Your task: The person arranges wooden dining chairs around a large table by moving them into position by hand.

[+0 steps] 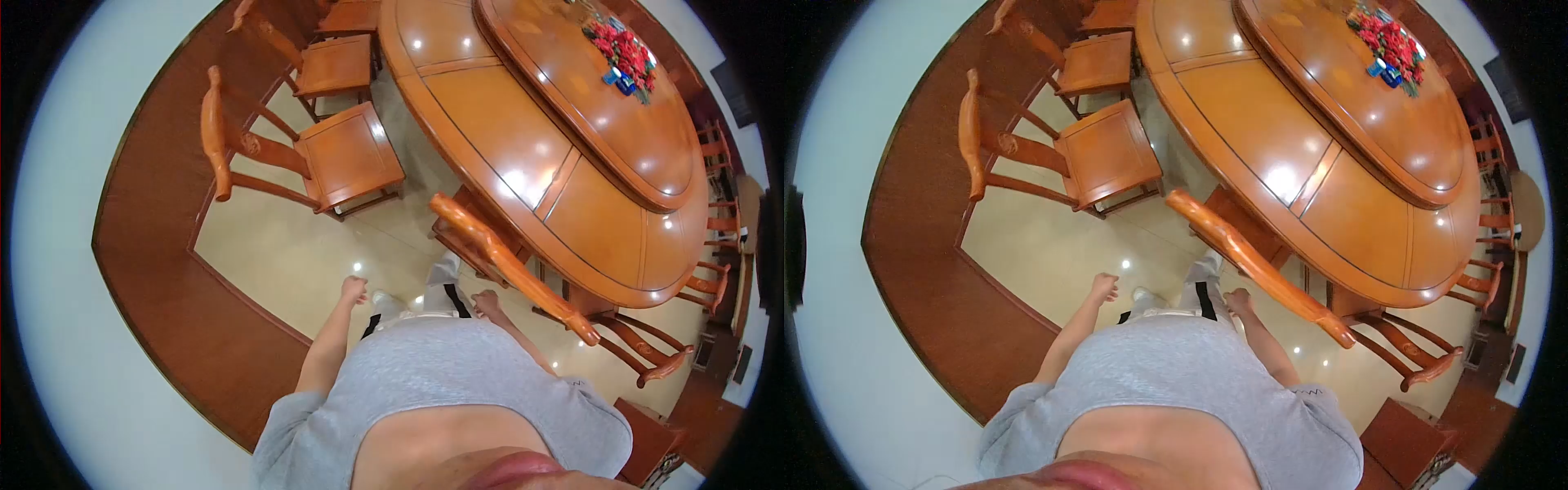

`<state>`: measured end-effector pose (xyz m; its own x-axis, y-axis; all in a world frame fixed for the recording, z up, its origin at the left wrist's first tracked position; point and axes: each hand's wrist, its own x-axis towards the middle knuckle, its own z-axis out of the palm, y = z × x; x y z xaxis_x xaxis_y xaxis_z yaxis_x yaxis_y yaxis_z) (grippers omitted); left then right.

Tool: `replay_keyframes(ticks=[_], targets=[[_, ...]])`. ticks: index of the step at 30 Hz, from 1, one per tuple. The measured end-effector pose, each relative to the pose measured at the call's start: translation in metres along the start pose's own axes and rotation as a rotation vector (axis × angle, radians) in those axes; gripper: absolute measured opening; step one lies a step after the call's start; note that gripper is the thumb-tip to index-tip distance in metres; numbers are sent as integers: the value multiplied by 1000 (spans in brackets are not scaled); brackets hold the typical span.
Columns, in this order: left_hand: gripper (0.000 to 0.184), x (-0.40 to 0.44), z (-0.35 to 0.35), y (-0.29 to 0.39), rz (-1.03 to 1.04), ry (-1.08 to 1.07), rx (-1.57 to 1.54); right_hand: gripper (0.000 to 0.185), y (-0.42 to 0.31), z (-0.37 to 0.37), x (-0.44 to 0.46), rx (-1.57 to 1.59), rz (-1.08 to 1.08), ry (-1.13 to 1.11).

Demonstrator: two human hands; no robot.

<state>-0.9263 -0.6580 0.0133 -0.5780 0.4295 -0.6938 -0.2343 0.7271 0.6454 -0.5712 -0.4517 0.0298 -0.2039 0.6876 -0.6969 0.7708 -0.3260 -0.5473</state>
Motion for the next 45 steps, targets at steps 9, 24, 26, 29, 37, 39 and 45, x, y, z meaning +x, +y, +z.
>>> replay_keyframes(ticks=[9, 24, 26, 29, 37, 39, 45], targets=[[19, -18, -88, -173, -189, 243, -364, 29, -94, 89, 4, -601, -211, 37], [14, 32, -140, -235, 208, 91, -222, 40, -275, 249, 47, -375, -183, -264], [15, 29, -193, -199, 153, 115, -260, 49, -304, 285, 51, -276, -184, -316], [17, 33, -273, -160, -328, 266, -441, 69, -360, 329, 37, -45, -118, -460], [20, 112, -398, -92, -199, 464, -636, 93, -472, 401, 26, 331, 35, -734], [21, 136, -394, -88, -200, 311, -588, 81, -479, 409, 30, 395, 98, -734], [27, 175, -392, -76, -251, 22, -383, 50, -494, 424, 41, 651, 198, -624]])
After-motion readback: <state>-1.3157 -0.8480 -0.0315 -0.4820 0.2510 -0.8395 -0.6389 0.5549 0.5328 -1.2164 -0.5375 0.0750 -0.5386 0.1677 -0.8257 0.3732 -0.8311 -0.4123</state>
